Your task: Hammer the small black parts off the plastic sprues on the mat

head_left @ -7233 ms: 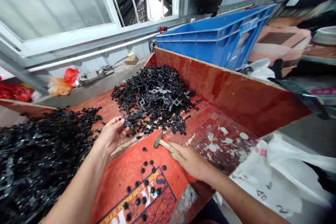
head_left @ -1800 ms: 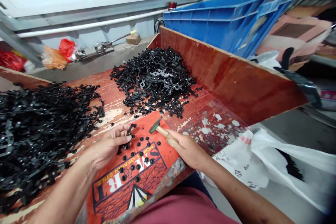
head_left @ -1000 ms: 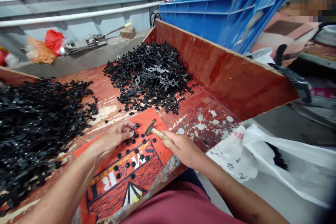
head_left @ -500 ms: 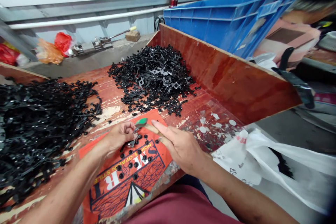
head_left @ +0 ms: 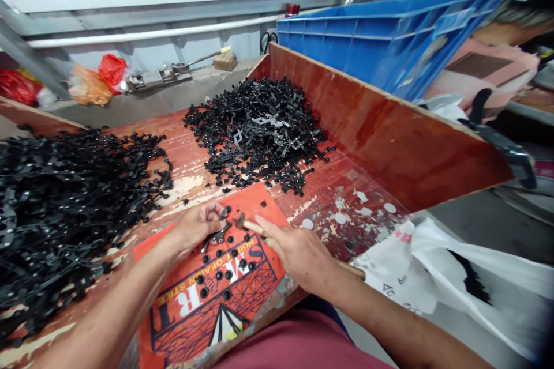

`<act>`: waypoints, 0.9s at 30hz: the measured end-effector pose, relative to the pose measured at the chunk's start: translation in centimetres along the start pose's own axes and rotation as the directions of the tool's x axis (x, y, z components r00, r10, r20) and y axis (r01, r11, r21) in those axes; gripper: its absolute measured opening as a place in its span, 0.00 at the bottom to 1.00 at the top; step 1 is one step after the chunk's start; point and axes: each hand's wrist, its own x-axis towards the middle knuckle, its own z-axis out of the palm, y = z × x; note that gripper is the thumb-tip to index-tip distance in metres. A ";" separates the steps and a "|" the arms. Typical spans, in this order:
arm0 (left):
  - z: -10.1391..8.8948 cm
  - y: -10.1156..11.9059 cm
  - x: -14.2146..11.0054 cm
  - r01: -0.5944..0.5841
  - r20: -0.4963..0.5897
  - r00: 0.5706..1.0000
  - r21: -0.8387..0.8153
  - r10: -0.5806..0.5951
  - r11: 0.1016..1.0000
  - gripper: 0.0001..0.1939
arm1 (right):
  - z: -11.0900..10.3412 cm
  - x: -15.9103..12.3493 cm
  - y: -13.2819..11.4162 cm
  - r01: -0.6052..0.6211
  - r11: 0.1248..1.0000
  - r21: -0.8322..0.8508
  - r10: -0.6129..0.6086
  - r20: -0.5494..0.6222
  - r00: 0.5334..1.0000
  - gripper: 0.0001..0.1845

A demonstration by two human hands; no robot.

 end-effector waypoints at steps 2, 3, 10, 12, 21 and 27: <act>-0.2 0.1 -0.1 -0.005 0.008 1.000 -0.012 0.005 1.000 0.20 | -0.7 0.0 0.2 0.006 0.987 0.161 0.006 -0.071 0.997 0.27; -0.3 0.4 -0.2 -0.007 0.016 1.000 -0.037 0.007 0.999 0.20 | -1.2 0.0 0.3 0.008 0.973 0.229 0.015 -0.098 0.995 0.26; -0.6 2.2 -3.7 -0.022 -0.059 0.998 -0.195 0.011 0.980 0.19 | -1.7 1.0 0.4 -0.113 0.924 0.365 0.160 -0.100 0.982 0.09; 0.1 2.3 -5.0 -0.045 -0.107 0.994 -0.251 0.019 0.967 0.19 | -1.0 1.6 -0.6 -0.091 0.896 0.435 0.148 -0.098 0.984 0.06; 5.0 0.4 -8.3 -0.069 -0.184 0.983 -0.483 -0.024 0.873 0.27 | 1.5 1.5 -5.1 0.030 0.764 0.645 -0.012 -0.032 0.999 0.09; 6.8 -2.1 -9.9 -0.066 -0.212 0.976 -0.504 -0.049 0.861 0.22 | 1.8 0.9 -4.3 -0.036 0.798 0.601 0.027 0.025 0.999 0.06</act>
